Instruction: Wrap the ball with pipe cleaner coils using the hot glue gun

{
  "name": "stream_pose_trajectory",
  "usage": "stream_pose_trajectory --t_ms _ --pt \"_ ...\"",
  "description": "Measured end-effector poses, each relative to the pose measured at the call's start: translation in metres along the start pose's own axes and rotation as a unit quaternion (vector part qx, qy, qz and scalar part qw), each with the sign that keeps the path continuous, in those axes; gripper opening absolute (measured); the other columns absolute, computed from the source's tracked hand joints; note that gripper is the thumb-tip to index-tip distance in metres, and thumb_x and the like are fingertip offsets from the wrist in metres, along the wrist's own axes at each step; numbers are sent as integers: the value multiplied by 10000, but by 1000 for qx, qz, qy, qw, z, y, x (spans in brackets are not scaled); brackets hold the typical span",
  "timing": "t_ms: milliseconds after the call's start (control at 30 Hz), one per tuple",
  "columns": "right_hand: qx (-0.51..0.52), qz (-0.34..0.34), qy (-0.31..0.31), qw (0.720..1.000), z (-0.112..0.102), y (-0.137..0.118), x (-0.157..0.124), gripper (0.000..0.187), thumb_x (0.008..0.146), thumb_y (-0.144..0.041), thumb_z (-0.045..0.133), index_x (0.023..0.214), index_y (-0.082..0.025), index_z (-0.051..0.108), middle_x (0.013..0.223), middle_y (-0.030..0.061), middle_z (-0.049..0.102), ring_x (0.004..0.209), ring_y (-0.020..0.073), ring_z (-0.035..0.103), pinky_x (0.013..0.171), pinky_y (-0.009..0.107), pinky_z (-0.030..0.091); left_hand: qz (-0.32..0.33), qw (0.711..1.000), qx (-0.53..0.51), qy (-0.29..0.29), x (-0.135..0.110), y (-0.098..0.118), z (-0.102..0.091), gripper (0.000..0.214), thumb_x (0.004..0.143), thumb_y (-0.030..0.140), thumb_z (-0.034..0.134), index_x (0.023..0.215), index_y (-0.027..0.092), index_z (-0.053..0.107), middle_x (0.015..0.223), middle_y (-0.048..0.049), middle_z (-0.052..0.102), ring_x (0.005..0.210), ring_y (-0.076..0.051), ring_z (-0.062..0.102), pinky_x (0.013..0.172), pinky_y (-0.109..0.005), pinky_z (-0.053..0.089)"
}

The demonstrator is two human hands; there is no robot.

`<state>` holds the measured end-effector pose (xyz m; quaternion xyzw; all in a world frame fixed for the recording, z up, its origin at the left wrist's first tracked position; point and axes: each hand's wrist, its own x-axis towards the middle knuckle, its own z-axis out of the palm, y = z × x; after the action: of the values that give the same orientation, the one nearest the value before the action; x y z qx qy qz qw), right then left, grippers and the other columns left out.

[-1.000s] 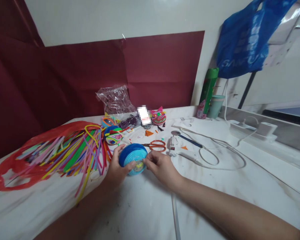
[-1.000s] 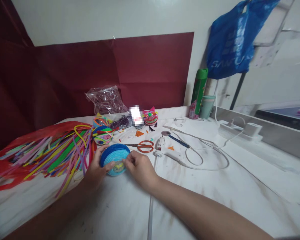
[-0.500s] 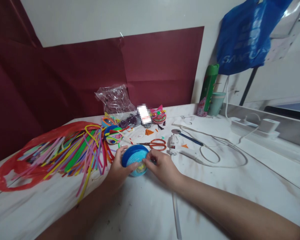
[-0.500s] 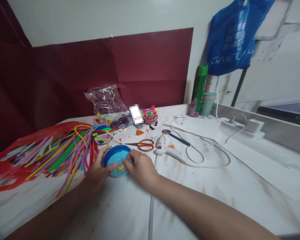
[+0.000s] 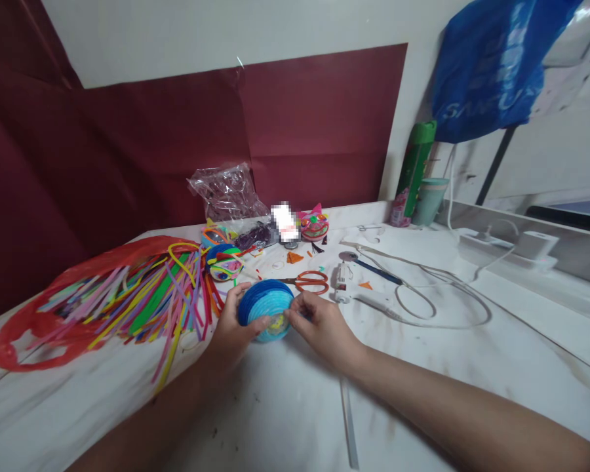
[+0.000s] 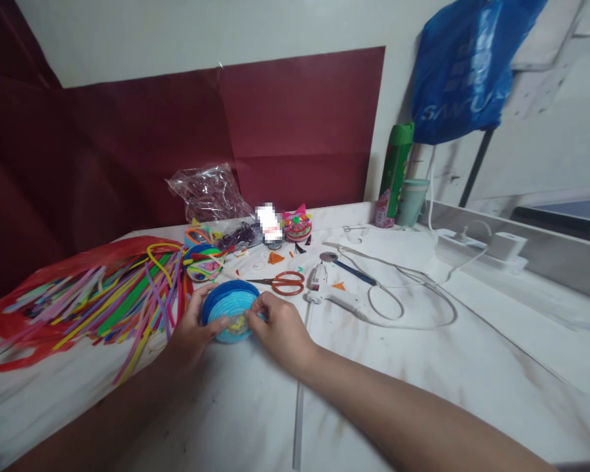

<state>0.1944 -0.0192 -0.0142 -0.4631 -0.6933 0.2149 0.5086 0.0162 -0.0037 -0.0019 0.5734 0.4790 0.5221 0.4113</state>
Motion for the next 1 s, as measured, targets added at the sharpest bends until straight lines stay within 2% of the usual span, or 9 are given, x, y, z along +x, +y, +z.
stream_pose_trajectory --t_ms 133,267,500,700,833,1000 --pt "-7 5 -1 1000 -1 -1 0 129 801 -227 584 684 -212 530 604 -21 579 559 136 528 533 222 403 11 1000 -8 -13 0 0 0 718 508 321 820 1150 216 516 1161 -98 601 1054 -306 594 847 -381 502" --pt "-17 10 -9 1000 0 -1 -1 130 801 -230 579 689 -215 515 614 -18 576 566 140 528 542 228 398 -5 1000 10 -1 -1 1 2 750 494 336 821 1158 213 496 1164 -95 587 1026 -290 601 809 -356 507" --pt "-20 11 -28 999 4 -1 -4 80 797 -213 584 743 -209 524 659 -11 581 589 143 532 564 237 417 -10 998 62 3 -1 -2 1 705 547 358 801 1167 223 495 1184 -94 567 1073 -301 580 854 -379 490" --pt "4 17 -15 1000 2 0 -4 79 807 -228 577 746 -204 531 665 -10 584 593 140 529 561 234 405 -14 999 47 -8 1 -9 -2 798 582 419 771 1284 218 449 1260 -124 514 1145 -328 526 906 -411 457" --pt "10 19 -21 1000 2 -1 -4 120 824 -229 566 714 -204 525 646 -13 575 595 140 533 564 234 397 9 999 44 -28 3 -11 -4 788 593 436 761 1276 207 441 1274 -127 502 1160 -326 509 931 -421 441" --pt "11 15 -19 1000 3 -1 -4 141 823 -228 572 699 -208 509 640 -14 568 597 143 532 565 237 390 8 999 21 -30 2 -8 -1 771 562 423 763 1221 192 437 1225 -129 519 1096 -315 542 863 -408 479"
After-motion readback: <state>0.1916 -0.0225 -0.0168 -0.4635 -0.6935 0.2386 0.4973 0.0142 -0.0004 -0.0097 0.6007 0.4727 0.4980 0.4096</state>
